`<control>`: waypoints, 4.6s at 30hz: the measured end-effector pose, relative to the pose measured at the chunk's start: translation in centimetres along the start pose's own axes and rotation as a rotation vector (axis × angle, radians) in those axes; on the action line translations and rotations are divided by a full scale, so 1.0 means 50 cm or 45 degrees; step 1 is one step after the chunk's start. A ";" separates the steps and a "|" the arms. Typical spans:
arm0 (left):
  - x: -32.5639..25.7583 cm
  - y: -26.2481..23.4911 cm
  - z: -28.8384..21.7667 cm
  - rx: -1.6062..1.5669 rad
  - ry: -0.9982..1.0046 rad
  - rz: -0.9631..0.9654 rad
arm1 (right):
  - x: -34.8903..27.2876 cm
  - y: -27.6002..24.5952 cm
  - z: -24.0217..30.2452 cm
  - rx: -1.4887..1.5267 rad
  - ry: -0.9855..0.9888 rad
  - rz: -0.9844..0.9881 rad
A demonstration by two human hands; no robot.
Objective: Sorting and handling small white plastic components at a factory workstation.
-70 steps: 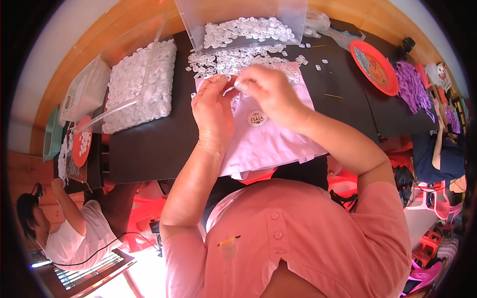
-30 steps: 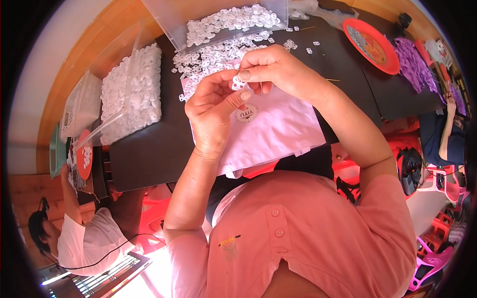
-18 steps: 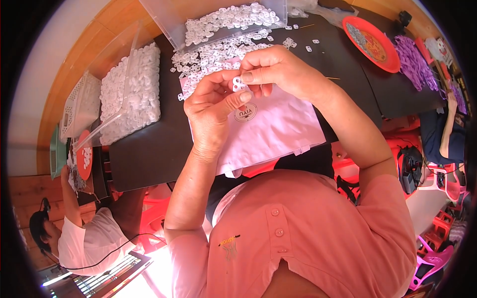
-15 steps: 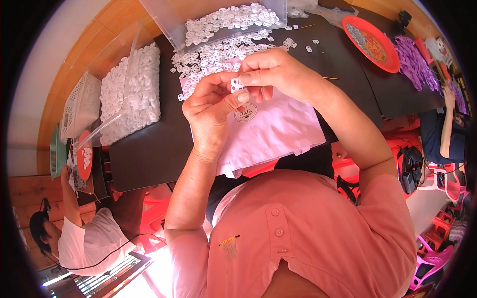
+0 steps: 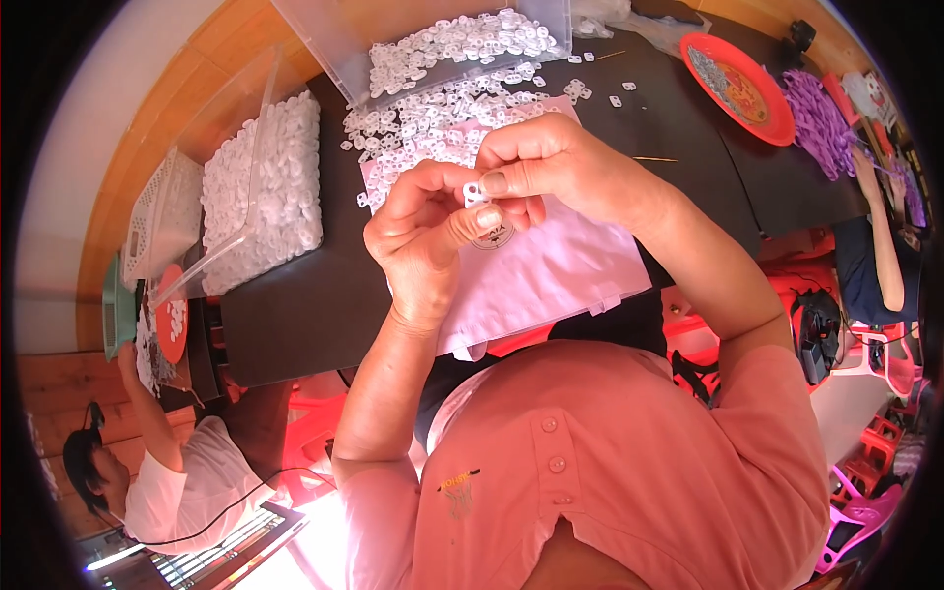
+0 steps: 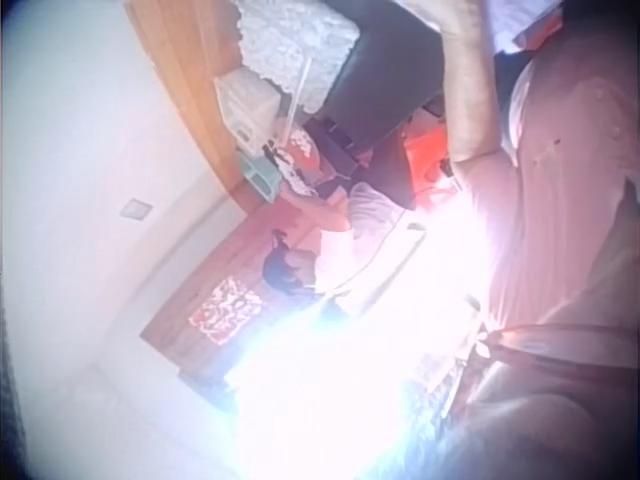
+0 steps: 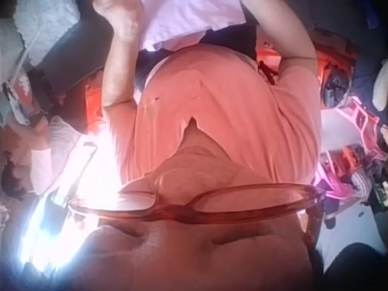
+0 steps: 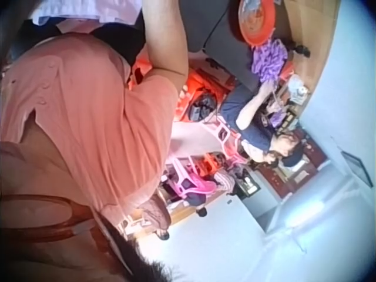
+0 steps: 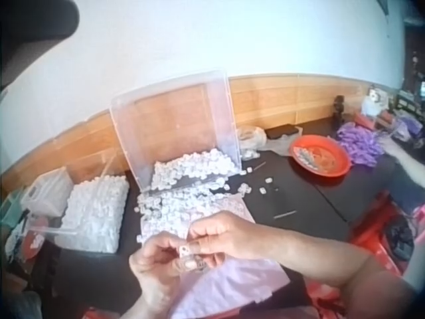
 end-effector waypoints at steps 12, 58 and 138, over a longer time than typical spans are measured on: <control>-0.005 0.018 -0.015 -0.157 0.043 0.063 | 0.002 0.008 -0.014 0.327 0.030 0.083; 0.018 0.004 0.011 0.012 -0.114 -0.172 | 0.023 0.015 -0.037 0.111 -0.323 -0.446; 0.022 -0.008 0.015 0.069 -0.356 -0.273 | 0.025 0.015 -0.028 -0.073 -0.401 -0.593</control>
Point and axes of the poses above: each hand's wrist, its own x-axis towards the middle knuckle, its own y-axis out of the palm, z = x × y, the point moved 2 cm from there along x, towards the middle knuckle, and after that the axes turned 13 degrees about -z, right-handed, at the moved point
